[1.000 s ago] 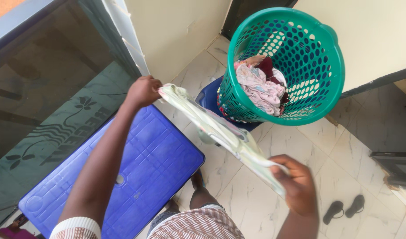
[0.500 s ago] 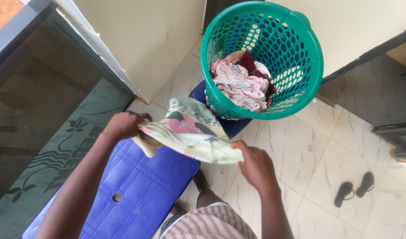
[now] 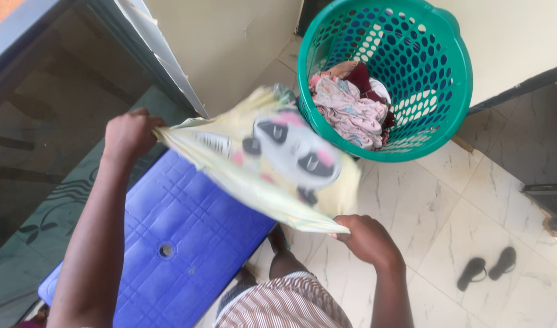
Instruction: The person folds a black garment on a blue plastic stool and places it into an open suitcase. They then fold a light-colored towel with a panda design on the same stool.
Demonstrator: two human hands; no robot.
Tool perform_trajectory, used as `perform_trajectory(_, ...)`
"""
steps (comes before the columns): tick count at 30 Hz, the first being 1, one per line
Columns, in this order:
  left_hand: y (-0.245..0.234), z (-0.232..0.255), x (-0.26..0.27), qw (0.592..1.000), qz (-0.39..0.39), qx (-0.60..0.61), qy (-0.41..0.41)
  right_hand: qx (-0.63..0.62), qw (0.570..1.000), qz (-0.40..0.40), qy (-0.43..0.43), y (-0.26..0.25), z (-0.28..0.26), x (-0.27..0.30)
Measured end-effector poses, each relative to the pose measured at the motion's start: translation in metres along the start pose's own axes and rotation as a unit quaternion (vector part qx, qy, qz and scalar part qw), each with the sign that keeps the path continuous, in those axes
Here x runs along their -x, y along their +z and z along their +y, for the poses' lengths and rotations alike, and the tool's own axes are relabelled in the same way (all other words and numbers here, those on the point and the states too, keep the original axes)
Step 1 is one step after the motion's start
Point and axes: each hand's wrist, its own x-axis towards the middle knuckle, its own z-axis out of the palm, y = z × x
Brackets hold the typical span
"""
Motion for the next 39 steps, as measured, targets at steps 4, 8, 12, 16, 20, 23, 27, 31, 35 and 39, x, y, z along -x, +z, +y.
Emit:
perform_trajectory(4, -0.001, -0.025, -0.01, 0.998, 0.043, -0.002, -0.035, -0.098, 0.953, 0.287, -0.021, -0.008, -0.01, 0.008)
perform_trajectory(8, -0.007, -0.042, -0.001, 0.984, 0.158, 0.041, -0.069, -0.189, 0.91, 0.364, -0.067, -0.013, -0.032, 0.013)
perform_trajectory(12, 0.007, -0.059, 0.025, 0.989, 0.117, 0.056, -0.074, -0.184, 0.96, 0.178, -0.11, 0.012, -0.06, 0.02)
perform_trajectory(16, 0.047, -0.096, 0.075, 0.977, 0.093, 0.121, -0.147, -0.149, 0.975, 0.034, -0.162, 0.064, -0.092, 0.021)
perform_trajectory(20, 0.084, -0.135, 0.126, 0.944, 0.099, 0.193, -0.249, -0.092, 0.982, -0.109, -0.127, 0.115, -0.127, 0.023)
perform_trajectory(23, 0.106, -0.167, 0.163, 0.906, 0.093, 0.256, -0.325, -0.081, 0.964, -0.173, -0.185, 0.159, -0.149, 0.022)
perform_trajectory(27, 0.125, -0.2, 0.218, 0.812, 0.077, 0.385, -0.433, -0.031, 0.928, -0.304, -0.213, 0.223, -0.178, 0.018)
perform_trajectory(31, 0.147, -0.223, 0.277, 0.72, 0.097, 0.479, -0.493, 0.025, 0.884, -0.376, -0.277, 0.3, -0.204, 0.014)
perform_trajectory(35, 0.178, -0.244, 0.341, 0.653, 0.114, 0.527, -0.532, 0.053, 0.834, -0.443, -0.324, 0.382, -0.219, 0.01)
perform_trajectory(39, 0.21, -0.259, 0.405, 0.682, 0.1, 0.466, -0.555, 0.055, 0.79, -0.519, -0.32, 0.458, -0.228, 0.012)
